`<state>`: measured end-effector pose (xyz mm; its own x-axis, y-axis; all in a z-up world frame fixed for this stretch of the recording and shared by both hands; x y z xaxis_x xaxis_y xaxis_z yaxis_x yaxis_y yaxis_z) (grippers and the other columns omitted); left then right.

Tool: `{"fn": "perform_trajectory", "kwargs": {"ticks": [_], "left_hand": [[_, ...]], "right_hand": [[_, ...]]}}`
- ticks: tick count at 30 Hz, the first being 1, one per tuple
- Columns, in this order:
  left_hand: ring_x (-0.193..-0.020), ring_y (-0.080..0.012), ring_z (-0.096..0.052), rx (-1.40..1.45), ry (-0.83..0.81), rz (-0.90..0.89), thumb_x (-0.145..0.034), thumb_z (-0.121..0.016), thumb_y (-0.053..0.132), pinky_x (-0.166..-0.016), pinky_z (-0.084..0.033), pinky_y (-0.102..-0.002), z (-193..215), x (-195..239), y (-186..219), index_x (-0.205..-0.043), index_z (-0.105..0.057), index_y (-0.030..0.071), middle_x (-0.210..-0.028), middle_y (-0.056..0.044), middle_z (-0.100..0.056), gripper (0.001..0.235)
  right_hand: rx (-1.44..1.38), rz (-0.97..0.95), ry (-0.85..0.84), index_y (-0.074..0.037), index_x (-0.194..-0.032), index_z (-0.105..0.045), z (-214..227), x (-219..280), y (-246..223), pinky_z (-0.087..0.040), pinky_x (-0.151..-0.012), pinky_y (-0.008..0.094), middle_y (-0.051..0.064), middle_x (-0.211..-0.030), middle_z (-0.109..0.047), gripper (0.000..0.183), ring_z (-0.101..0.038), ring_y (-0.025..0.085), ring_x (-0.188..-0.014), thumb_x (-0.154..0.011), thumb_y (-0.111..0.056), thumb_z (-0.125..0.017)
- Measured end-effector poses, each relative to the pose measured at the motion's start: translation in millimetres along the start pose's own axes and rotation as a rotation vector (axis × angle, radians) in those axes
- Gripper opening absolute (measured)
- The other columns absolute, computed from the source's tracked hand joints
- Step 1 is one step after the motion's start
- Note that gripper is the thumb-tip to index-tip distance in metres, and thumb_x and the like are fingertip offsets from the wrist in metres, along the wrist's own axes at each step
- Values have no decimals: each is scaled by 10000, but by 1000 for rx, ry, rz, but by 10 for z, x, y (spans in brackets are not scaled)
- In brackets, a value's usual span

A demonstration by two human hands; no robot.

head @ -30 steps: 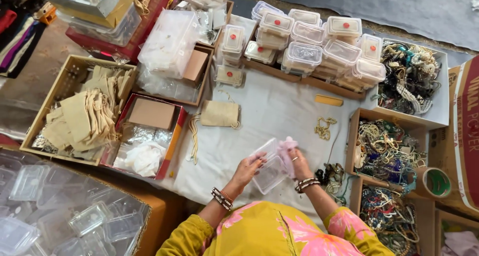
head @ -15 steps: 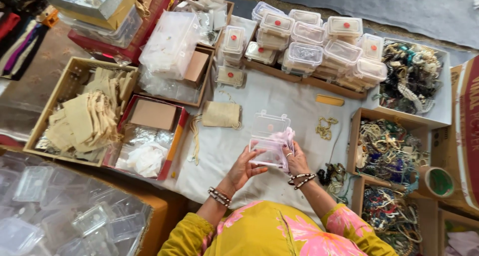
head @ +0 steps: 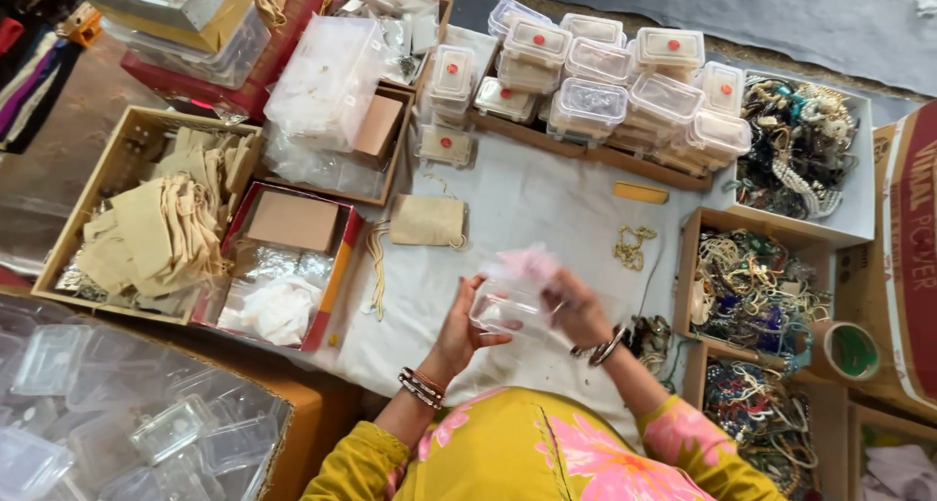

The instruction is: Sorting and packing jewelry items into small plastic bags.

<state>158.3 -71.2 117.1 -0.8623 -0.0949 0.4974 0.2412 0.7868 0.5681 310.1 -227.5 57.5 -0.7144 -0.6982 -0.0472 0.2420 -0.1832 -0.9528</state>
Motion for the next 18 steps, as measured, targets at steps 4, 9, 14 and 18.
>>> {"fn": "perform_trajectory", "kwargs": {"ticks": [4,9,14,18], "left_hand": [[-879,-196,-779,176,-11,14,-881,-422,622,-620,-661,-371,308,-161,-111,-1470,-392,188,-1248,-83,-653,732],[-859,-151,-709,-163,89,-51,-912,-659,239,-685,-627,-359,476,-342,-245,-1366,-443,200,-1093,-42,-678,505],[-951,-147,-691,-46,67,-237,-939,-707,96,-748,-581,-310,446,-443,-190,-1374,-414,113,-1137,-61,-665,524],[-1080,-156,-661,-102,71,-491,-902,-708,-21,-920,-586,-338,373,-392,50,-1468,-378,102,-1211,-86,-643,667]], "right_hand": [[394,307,-194,-158,-1326,-633,-171,331,-1471,-577,-850,374,98,-1273,-653,552,-653,278,-1033,-793,-65,-739],[561,495,-320,-178,-1342,-645,-49,398,-1456,-492,-1016,487,120,-1420,-593,602,-537,370,-1285,-768,-21,-735],[626,345,-92,-175,-1268,-696,413,154,-1405,-554,-955,420,97,-1329,-670,485,-660,328,-1151,-810,-19,-725],[667,357,208,-128,-1241,-692,390,135,-1734,-575,-905,395,95,-1271,-701,432,-711,332,-1084,-825,-15,-723]]}}
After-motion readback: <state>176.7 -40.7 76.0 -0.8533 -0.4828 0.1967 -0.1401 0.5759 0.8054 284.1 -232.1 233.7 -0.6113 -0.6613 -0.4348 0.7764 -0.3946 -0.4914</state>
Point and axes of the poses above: each hand's wrist, its own x-axis away from the middle knuckle, its own z-axis out of the back of the hand, y = z × x, the point moved 6 cm from there along -x, towards the middle knuckle
